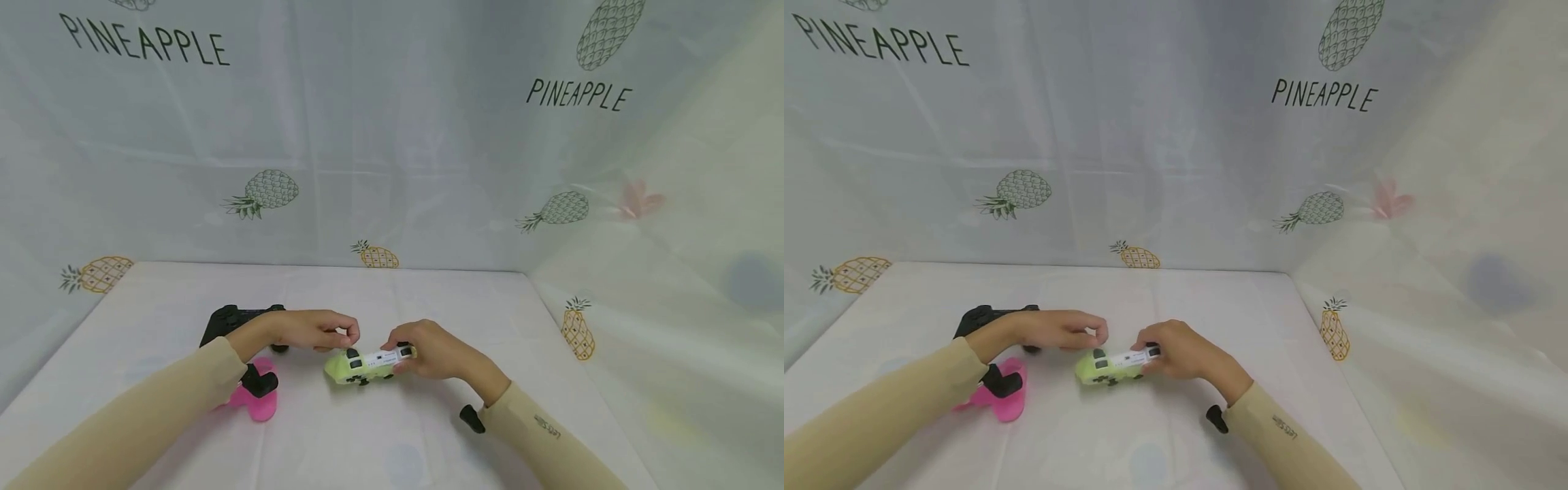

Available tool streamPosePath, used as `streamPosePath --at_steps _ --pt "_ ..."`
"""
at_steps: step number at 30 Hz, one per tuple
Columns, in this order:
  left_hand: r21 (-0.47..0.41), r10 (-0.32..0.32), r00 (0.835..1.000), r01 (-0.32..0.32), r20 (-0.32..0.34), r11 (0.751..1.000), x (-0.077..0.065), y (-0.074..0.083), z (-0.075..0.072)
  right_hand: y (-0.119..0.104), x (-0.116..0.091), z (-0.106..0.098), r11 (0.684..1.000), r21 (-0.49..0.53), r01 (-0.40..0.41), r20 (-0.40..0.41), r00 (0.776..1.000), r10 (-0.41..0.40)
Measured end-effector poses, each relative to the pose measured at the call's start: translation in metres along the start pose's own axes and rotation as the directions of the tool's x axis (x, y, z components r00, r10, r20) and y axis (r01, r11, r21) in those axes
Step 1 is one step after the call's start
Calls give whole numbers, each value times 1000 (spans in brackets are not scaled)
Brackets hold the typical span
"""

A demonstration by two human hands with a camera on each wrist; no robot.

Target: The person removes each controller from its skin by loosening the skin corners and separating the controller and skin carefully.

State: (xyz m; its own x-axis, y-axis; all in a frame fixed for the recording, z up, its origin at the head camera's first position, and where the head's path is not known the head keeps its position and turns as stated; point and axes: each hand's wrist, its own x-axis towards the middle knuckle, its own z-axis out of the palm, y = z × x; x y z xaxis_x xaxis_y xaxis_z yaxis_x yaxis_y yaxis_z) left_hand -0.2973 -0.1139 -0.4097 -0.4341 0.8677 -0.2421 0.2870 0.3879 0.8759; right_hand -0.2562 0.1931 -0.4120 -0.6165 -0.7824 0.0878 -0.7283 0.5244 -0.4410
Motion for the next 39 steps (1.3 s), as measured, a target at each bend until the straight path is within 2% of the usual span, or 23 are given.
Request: streamPosePath --at_steps 9,13,16,21,25,28,34,39 --pt "56 -21 993 28 -120 998 -21 -8 2 4 3 0 997 44 -58 -14 998 59" --pt "69 4 987 7 -164 998 -25 -14 5 6 8 -2 990 94 -104 -15 994 106" --pt "100 47 979 -28 -197 995 -26 -20 7 7 12 -2 988 100 -115 -14 993 117" --pt "167 101 952 -53 -290 985 -29 -27 15 4 20 -1 988 89 -123 -2 992 124" --pt "224 109 908 -17 -404 975 -32 -27 21 6 24 2 984 103 -146 0 989 147" --pt "246 114 885 0 -452 969 -33 -24 23 10 24 4 978 122 -172 5 985 172" --pt "225 70 883 41 -464 973 -32 -14 23 12 22 7 974 144 -176 -5 984 179" --pt "244 68 878 57 -474 968 -32 -4 21 8 19 7 989 89 -115 -29 993 118"
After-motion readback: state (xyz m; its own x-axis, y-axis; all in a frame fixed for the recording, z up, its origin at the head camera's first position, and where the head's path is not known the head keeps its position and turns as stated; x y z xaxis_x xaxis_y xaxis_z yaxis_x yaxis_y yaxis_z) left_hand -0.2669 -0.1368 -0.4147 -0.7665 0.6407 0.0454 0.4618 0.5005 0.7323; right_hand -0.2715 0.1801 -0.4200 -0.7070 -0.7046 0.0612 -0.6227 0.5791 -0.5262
